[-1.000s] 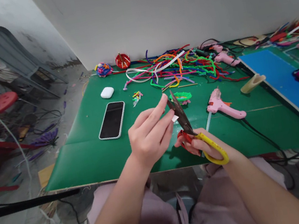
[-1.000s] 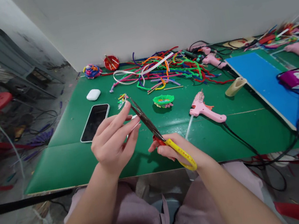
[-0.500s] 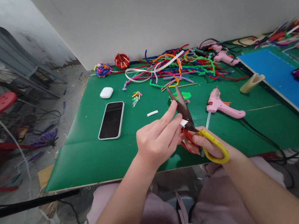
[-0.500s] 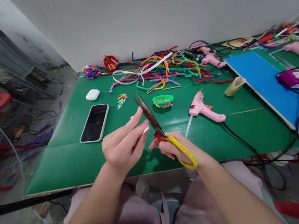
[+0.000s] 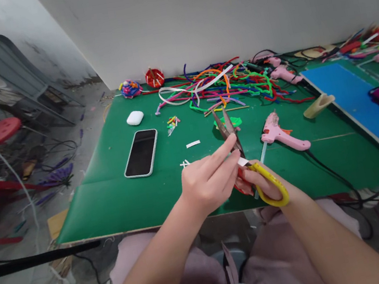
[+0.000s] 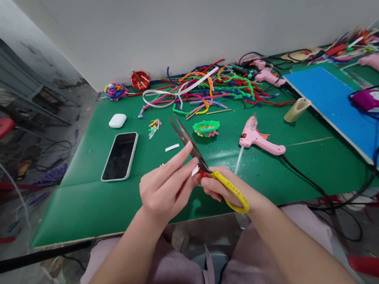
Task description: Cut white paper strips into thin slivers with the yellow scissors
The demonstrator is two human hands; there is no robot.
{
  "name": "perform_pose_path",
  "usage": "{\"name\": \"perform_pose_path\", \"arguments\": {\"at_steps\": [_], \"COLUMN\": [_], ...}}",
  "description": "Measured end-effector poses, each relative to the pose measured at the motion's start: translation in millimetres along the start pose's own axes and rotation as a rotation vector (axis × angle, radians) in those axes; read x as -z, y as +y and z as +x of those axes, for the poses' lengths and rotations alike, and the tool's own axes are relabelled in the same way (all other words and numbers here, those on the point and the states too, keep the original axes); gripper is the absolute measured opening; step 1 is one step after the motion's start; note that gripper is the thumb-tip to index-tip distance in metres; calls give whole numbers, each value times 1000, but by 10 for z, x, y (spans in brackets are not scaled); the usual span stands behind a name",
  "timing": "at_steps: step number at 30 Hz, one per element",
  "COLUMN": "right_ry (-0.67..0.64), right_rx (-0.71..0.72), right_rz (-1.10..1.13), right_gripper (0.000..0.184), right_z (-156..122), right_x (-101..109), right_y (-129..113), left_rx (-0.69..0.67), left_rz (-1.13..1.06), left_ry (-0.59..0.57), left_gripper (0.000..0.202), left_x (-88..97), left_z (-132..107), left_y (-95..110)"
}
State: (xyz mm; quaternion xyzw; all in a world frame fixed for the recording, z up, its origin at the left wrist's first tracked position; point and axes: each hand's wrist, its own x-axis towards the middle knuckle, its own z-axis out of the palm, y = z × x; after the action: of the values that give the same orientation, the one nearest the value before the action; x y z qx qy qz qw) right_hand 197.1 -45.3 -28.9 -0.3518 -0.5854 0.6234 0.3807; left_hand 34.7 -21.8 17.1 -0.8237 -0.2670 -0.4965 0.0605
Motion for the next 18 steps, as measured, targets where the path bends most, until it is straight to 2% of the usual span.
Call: {"name": "perform_pose_path", "arguments": {"at_steps": [5,10,13,15,18], "right_ry": [-15,-9,12,32,40], "right_rx": [-12,6,20,16,-8], "right_rz": [33,2,-31,-28,0], "right_gripper": [40,42,45,44,40], "right_z": [1,-7,-12,-12,-6], "right_x": [-11,4,23,25,13], "right_y": [-29,-4,16,9,-24], "left_rx": [82,64,12,-1,48], "left_rz": [-26,24,-29,-75,-84], "left_ry": [98,-5,-60,-49,8], "left_gripper": [23,17,16,15,14], "left_x": [31,4,-3,6,26], "left_z": [-20,-39,-29,-16,-2], "left_y": [-32,-50,-31,-23,-32]}}
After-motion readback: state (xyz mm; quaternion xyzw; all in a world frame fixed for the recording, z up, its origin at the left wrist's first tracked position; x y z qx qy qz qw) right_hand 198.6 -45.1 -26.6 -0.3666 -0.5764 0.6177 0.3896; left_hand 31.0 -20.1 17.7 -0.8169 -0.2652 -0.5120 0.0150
